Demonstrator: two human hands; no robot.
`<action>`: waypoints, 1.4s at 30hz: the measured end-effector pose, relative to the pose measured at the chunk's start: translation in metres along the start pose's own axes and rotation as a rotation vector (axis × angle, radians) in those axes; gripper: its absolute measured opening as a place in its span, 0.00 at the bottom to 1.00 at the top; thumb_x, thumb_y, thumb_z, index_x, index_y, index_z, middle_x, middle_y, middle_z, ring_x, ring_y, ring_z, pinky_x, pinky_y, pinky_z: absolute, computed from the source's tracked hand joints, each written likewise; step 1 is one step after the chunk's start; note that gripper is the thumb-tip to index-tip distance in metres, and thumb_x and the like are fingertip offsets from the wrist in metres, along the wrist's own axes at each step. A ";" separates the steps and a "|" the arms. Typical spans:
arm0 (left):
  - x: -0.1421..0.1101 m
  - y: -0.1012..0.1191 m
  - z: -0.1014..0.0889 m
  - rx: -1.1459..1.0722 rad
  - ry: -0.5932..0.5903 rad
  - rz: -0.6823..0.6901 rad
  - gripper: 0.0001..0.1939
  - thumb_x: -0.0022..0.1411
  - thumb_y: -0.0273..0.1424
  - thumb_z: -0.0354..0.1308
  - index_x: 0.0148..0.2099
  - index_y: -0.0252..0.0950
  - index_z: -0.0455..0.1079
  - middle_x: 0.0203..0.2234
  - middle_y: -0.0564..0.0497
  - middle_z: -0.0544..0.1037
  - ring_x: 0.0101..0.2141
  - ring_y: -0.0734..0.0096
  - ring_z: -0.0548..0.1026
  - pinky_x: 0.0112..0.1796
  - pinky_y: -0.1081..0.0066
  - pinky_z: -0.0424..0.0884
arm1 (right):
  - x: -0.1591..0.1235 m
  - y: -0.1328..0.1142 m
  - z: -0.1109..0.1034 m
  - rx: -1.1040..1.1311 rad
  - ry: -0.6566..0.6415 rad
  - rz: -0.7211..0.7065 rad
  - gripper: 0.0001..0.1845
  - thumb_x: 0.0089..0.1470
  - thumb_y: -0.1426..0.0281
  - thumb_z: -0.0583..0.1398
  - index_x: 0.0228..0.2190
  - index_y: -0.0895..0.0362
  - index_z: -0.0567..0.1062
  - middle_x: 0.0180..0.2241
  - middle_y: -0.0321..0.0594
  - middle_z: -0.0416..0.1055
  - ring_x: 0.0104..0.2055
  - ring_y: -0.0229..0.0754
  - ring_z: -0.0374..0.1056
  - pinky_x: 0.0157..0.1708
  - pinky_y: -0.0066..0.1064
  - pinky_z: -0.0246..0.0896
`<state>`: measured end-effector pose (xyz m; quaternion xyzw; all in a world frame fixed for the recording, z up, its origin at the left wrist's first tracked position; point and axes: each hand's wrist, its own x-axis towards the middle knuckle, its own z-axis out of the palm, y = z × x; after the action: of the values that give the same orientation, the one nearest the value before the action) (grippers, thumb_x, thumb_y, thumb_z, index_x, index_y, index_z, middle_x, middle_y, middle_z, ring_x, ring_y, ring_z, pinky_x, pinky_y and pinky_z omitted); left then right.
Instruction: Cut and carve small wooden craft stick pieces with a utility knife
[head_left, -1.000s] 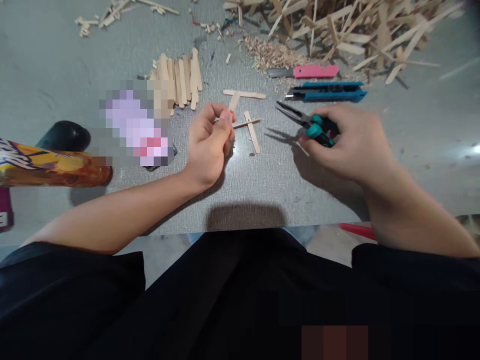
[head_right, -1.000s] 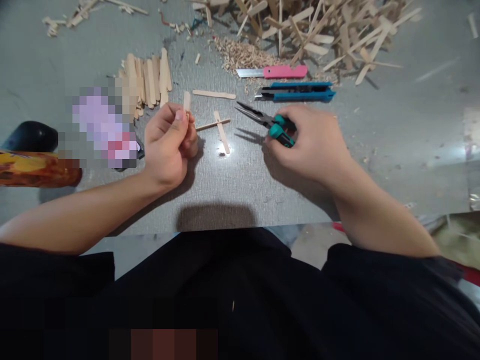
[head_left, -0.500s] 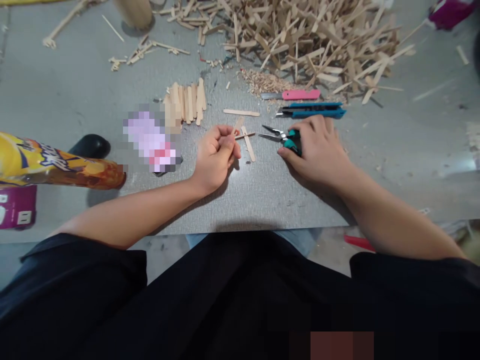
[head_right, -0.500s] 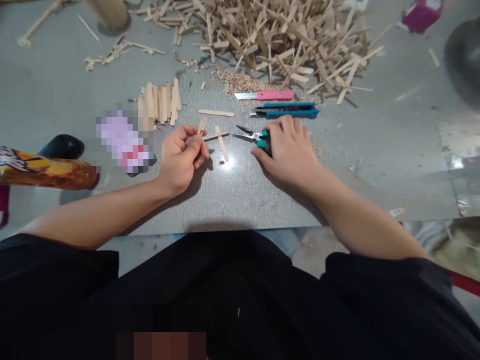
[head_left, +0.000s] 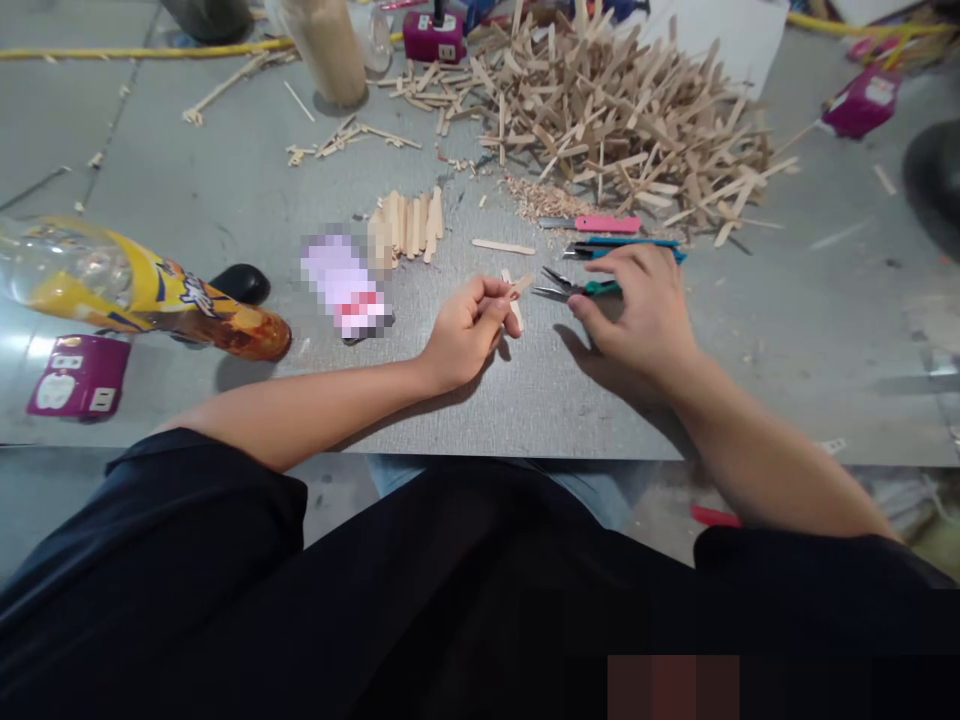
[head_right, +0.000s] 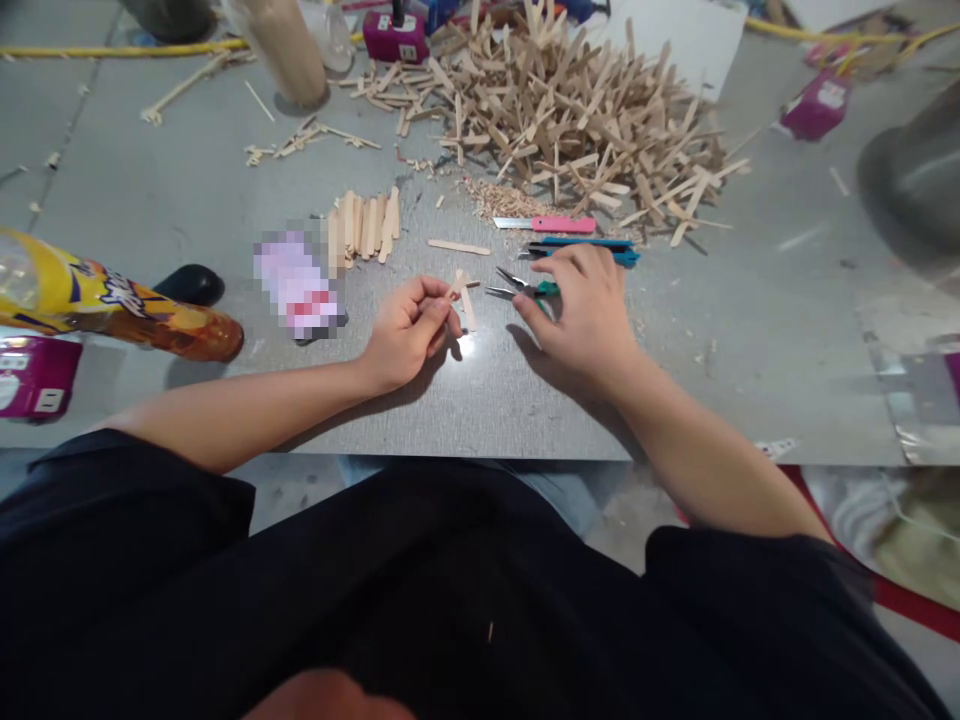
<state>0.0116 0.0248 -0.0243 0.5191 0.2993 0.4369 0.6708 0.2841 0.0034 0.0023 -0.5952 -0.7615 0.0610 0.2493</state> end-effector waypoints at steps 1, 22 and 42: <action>-0.002 0.000 0.001 -0.021 -0.010 -0.006 0.21 0.77 0.50 0.70 0.53 0.41 0.69 0.29 0.58 0.83 0.18 0.81 0.62 0.20 0.71 0.54 | 0.000 -0.004 0.000 0.056 0.022 -0.029 0.18 0.73 0.54 0.65 0.56 0.48 0.83 0.57 0.58 0.80 0.64 0.73 0.74 0.66 0.73 0.68; 0.013 0.017 -0.018 0.997 -0.046 0.287 0.13 0.76 0.33 0.65 0.59 0.39 0.74 0.46 0.43 0.86 0.47 0.53 0.82 0.53 0.54 0.72 | 0.003 -0.041 0.013 0.899 0.102 0.080 0.19 0.56 0.44 0.81 0.30 0.43 0.89 0.30 0.41 0.79 0.32 0.50 0.72 0.33 0.46 0.68; 0.013 0.012 -0.020 0.846 0.040 0.405 0.14 0.83 0.42 0.60 0.44 0.40 0.79 0.35 0.47 0.85 0.34 0.65 0.77 0.40 0.62 0.67 | -0.007 -0.059 0.019 0.701 -0.124 0.292 0.23 0.65 0.44 0.73 0.37 0.49 0.79 0.21 0.27 0.53 0.24 0.40 0.52 0.28 0.39 0.49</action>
<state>-0.0034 0.0460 -0.0184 0.7864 0.3566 0.4087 0.2955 0.2251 -0.0157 0.0066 -0.5713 -0.6152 0.3884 0.3799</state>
